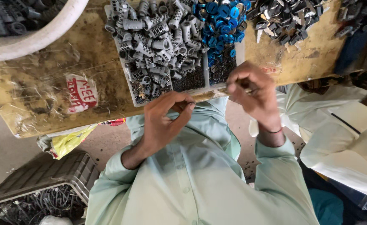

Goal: The person repeatedly picks small metal components from a divided tray and assembles them by hand, inserting a pin or spring into a gray plastic housing and attaching a blue cap. The assembled units are placed on the table to the right. The process is repeated multiple times throughout the clip.

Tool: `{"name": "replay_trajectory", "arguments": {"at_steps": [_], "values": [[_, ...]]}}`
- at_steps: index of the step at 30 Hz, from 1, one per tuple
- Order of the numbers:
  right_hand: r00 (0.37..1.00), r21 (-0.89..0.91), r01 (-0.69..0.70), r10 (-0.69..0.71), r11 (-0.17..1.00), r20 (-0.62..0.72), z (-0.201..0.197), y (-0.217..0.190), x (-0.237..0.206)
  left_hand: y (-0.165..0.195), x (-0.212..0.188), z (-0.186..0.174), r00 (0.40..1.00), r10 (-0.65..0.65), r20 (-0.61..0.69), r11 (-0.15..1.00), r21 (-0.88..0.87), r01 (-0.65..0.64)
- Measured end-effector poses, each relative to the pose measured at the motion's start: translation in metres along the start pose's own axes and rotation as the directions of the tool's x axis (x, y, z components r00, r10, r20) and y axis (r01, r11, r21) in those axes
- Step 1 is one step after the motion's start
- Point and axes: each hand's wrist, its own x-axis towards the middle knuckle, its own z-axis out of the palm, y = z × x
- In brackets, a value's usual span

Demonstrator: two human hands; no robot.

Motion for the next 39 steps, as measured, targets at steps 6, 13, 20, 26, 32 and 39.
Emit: {"name": "replay_trajectory", "arguments": {"at_steps": [6,13,20,26,32,39], "values": [[0.974,-0.207,0.228,-0.222,0.951,0.049,0.043,-0.002,-0.018,-0.008,-0.005,0.021,0.976,-0.215,0.026,0.837,-0.510,0.198],[0.989,-0.203,0.149,-0.145,0.968,0.039,0.034,-0.008,-0.023,-0.013,-0.001,0.019,0.969,-0.174,0.177,0.782,-0.574,0.245],[0.981,-0.248,0.174,-0.190,0.953,-0.044,0.026,0.000,-0.031,-0.014,0.012,0.033,0.977,-0.113,0.179,0.839,-0.510,0.191],[0.965,-0.304,0.205,-0.244,0.931,-0.098,0.015,0.007,-0.034,-0.017,0.012,0.041,0.973,-0.142,0.181,0.782,-0.582,0.222],[0.959,-0.382,0.140,-0.222,0.914,-0.179,-0.013,0.028,-0.004,-0.016,0.012,0.034,0.990,-0.118,0.079,0.797,-0.587,0.142],[0.986,0.147,-0.037,0.060,0.988,-0.156,-0.020,0.035,-0.004,-0.013,0.009,0.026,0.997,-0.053,0.050,0.910,-0.409,0.069]]}}
